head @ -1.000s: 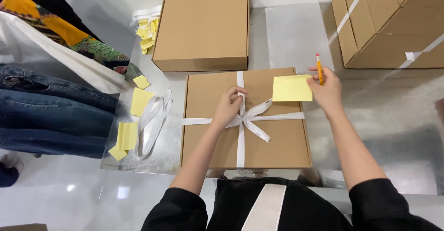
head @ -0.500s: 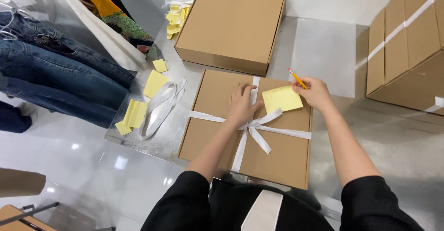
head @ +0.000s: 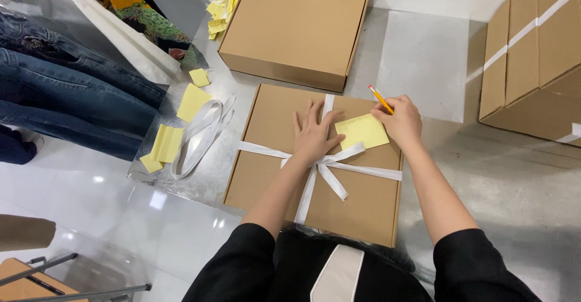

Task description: The person ties a white ribbon around a cardboard box and writes on a yellow sticky note attached to it. They then stack the box and wrap a rolled brown item in a clear plastic bag.

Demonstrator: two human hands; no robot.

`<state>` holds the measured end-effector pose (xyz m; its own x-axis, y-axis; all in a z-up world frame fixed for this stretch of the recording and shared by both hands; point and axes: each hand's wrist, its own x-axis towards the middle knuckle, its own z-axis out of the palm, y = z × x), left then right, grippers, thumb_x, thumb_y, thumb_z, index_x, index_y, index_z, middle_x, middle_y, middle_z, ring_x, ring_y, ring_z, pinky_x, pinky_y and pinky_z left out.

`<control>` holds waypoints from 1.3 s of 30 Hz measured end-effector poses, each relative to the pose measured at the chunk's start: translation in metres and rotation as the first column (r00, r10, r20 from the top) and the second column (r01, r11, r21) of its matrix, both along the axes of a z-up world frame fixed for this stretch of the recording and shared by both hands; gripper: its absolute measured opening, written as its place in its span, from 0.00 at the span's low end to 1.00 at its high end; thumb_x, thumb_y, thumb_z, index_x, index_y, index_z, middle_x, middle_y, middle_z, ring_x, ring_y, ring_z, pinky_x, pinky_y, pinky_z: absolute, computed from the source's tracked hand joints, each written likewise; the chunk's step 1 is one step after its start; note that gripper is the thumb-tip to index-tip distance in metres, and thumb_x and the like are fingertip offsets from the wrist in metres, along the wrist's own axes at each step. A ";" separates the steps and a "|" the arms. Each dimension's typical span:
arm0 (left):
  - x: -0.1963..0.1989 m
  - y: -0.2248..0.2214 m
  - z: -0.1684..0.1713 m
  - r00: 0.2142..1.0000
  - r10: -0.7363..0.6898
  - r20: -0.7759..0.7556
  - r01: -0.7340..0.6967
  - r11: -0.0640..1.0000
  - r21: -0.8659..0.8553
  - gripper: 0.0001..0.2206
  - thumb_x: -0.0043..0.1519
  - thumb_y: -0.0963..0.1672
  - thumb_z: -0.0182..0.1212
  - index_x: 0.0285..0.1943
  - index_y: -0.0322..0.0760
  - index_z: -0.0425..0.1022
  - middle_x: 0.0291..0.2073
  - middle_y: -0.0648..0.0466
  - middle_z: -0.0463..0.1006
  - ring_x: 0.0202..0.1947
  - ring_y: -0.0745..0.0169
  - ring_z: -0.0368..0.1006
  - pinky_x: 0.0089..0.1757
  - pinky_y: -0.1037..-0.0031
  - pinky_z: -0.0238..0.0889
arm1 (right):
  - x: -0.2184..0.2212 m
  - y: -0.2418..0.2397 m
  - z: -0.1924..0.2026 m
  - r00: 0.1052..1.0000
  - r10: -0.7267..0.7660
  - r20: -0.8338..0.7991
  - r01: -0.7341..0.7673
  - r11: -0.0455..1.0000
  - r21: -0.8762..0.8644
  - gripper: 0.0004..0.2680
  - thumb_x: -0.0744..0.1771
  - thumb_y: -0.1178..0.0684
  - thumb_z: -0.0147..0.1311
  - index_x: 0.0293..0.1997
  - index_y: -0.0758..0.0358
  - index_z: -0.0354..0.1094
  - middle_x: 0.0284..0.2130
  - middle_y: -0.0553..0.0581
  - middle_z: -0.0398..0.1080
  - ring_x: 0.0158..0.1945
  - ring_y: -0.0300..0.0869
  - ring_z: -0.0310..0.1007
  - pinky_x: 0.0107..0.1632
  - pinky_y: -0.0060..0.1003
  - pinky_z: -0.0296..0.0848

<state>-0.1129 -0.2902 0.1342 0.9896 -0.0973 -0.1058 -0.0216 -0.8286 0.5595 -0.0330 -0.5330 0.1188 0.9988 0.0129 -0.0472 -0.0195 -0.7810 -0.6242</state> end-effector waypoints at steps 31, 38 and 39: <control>0.000 0.010 -0.021 0.997 0.038 0.064 -0.029 0.991 -0.132 0.36 0.58 0.55 0.74 0.73 0.64 0.57 0.81 0.54 0.52 0.83 0.54 0.40 0.75 0.40 0.22 | -0.023 0.033 0.064 0.989 -0.042 -0.138 0.144 0.350 0.925 0.40 0.63 0.14 0.21 0.48 0.63 0.78 0.27 0.51 0.73 0.32 0.34 0.76 0.37 0.29 0.80; 0.007 0.012 -0.035 0.998 0.026 0.063 -0.025 1.000 -0.014 0.43 0.59 0.61 0.69 0.79 0.53 0.53 0.83 0.45 0.43 0.84 0.47 0.33 0.76 0.43 0.27 | -0.029 0.067 -0.010 0.998 -0.061 -0.018 0.048 0.534 0.844 0.09 0.74 0.49 0.54 0.46 0.64 0.72 0.32 0.58 0.77 0.37 0.41 0.82 0.38 0.32 0.84; 0.010 0.013 -0.038 0.999 0.014 0.051 -0.014 1.000 0.007 0.43 0.59 0.62 0.67 0.80 0.52 0.52 0.84 0.46 0.41 0.85 0.48 0.31 0.76 0.44 0.26 | -0.026 0.070 -0.018 0.995 -0.088 0.051 0.007 0.558 0.830 0.06 0.75 0.54 0.54 0.47 0.65 0.71 0.30 0.59 0.76 0.36 0.41 0.81 0.37 0.30 0.84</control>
